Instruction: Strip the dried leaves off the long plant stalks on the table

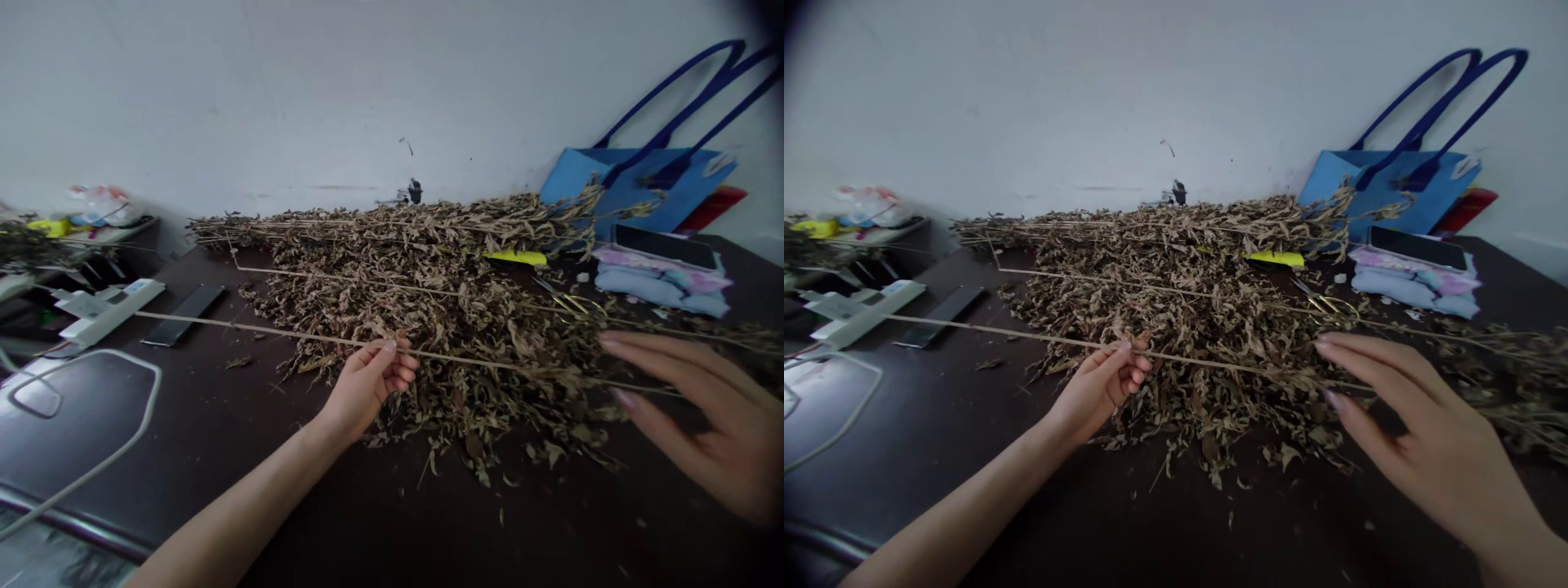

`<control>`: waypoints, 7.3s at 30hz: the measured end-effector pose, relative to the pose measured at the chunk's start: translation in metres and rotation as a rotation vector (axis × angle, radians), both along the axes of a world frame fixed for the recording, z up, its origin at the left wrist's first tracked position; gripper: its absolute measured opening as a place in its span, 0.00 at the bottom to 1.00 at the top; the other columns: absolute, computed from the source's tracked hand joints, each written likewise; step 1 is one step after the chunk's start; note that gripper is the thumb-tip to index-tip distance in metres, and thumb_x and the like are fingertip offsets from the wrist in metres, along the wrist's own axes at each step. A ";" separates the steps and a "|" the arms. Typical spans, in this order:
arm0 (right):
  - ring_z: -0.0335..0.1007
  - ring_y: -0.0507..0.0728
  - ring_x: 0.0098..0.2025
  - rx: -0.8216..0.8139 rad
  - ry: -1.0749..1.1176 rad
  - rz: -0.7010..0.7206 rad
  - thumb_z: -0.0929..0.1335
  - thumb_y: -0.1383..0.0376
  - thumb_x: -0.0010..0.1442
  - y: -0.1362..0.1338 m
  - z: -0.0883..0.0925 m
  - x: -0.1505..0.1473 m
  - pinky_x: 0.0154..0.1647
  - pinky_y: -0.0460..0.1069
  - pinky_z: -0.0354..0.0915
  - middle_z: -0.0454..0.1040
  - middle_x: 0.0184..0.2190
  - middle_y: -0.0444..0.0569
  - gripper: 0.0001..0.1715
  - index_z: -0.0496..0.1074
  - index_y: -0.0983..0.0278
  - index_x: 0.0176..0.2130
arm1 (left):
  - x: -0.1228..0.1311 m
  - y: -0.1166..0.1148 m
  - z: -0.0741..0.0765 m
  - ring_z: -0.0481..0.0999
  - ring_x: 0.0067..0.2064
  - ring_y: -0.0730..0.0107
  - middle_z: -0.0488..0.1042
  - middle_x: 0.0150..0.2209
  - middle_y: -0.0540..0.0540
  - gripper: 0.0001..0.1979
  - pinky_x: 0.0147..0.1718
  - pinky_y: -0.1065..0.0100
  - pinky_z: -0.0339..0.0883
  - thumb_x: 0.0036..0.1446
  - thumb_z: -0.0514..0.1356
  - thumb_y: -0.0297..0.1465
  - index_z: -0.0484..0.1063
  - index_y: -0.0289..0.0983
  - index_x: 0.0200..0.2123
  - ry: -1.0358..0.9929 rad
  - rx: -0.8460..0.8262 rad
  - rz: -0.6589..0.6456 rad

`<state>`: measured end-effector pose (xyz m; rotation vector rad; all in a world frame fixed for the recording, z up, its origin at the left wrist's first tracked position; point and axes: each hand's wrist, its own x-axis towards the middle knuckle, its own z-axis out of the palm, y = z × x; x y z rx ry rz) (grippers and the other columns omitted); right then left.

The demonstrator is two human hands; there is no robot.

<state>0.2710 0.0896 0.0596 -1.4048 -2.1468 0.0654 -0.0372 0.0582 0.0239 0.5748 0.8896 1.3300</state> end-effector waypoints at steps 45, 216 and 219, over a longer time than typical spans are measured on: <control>0.68 0.55 0.38 0.380 -0.071 0.140 0.60 0.71 0.60 0.023 -0.070 -0.009 0.46 0.51 0.63 0.71 0.37 0.48 0.19 0.68 0.61 0.50 | -0.074 0.016 0.034 0.58 0.17 0.85 0.63 0.20 0.54 0.10 0.13 0.80 0.50 0.49 0.65 0.29 0.66 0.34 0.23 0.053 0.249 0.600; 0.71 0.56 0.45 0.240 -0.043 0.431 0.63 0.76 0.59 -0.029 -0.062 -0.052 0.48 0.55 0.68 0.75 0.42 0.50 0.20 0.66 0.64 0.50 | 0.019 -0.025 -0.003 0.65 0.24 0.77 0.74 0.40 0.43 0.13 0.23 0.74 0.62 0.51 0.63 0.33 0.74 0.36 0.41 0.754 0.316 -0.247; 0.68 0.58 0.50 0.223 0.020 0.493 0.62 0.76 0.58 -0.030 -0.049 -0.054 0.50 0.57 0.68 0.72 0.47 0.52 0.23 0.64 0.63 0.53 | 0.020 -0.023 -0.004 0.62 0.20 0.80 0.73 0.29 0.46 0.10 0.17 0.76 0.56 0.56 0.59 0.35 0.75 0.34 0.34 0.634 0.248 -0.263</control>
